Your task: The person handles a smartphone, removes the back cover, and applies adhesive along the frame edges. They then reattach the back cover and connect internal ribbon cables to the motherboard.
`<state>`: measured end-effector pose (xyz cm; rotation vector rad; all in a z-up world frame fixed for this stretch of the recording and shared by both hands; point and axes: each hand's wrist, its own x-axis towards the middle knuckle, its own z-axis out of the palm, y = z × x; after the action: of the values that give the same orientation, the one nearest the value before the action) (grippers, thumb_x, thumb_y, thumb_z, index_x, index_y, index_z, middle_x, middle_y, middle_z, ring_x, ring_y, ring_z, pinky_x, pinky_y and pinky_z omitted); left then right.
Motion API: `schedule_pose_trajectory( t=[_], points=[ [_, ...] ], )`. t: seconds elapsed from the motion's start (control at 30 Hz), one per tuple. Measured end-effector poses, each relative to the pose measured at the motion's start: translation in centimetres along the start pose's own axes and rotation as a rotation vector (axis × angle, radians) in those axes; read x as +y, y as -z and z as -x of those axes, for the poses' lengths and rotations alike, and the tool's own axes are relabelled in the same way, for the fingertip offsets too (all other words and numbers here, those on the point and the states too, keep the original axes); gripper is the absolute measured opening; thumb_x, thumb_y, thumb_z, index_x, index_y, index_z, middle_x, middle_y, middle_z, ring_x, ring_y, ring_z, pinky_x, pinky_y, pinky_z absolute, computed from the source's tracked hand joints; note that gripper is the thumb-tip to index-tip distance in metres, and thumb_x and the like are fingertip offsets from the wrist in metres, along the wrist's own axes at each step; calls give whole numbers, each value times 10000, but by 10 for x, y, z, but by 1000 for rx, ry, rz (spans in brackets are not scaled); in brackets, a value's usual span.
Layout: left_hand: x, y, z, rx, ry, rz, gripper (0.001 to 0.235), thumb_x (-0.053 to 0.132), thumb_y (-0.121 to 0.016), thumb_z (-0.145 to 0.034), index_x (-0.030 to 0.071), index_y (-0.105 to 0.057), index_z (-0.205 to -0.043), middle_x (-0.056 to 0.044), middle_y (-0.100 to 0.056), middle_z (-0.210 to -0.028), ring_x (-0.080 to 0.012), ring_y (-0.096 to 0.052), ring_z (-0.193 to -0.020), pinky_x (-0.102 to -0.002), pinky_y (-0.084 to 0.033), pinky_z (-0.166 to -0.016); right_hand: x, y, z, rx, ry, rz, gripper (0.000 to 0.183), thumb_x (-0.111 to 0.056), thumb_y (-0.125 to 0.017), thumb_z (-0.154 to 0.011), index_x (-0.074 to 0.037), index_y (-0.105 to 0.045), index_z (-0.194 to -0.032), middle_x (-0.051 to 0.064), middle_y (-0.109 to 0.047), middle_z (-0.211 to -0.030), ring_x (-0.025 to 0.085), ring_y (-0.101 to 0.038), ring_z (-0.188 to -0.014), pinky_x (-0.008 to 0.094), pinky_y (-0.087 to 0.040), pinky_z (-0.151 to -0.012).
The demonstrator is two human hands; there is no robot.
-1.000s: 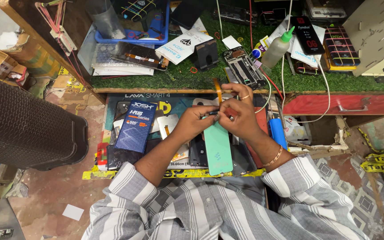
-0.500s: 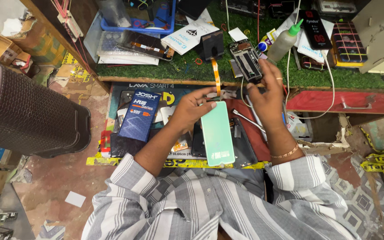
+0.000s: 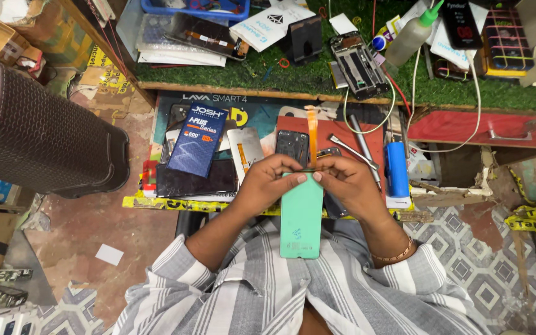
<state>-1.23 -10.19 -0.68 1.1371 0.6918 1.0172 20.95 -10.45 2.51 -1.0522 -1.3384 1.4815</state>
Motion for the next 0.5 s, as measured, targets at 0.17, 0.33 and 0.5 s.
schedule_pose_trajectory(
  t=[0.17,0.33,0.5],
  points=[
    [0,-8,16,45,-59,41,214,78,-672,-1008,-26,-637,-1191,-84,-744,-1069,-88,-704,-935,-217,-583,-800,13,2,4,-29,23,56,157,-48,-704,-974,52,-727,-1092,40,-709,-925,59,-622,-808,204,-499,-684],
    [4,-9,18,61,-100,-32,205,76,-681,-1009,-24,-661,-1187,-90,-752,-1073,-90,-703,-923,-216,-578,-784,10,0,4,-60,89,69,166,-59,-680,-969,41,-722,-1094,24,-718,-979,51,-642,-842,196,-515,-723],
    [3,-10,18,89,-96,-131,195,73,-696,-996,-21,-707,-1166,-92,-764,-1064,-91,-684,-839,-215,-556,-708,6,2,7,-92,202,148,122,-43,-682,-978,41,-722,-1056,48,-689,-1035,77,-639,-893,213,-511,-760]
  ],
)
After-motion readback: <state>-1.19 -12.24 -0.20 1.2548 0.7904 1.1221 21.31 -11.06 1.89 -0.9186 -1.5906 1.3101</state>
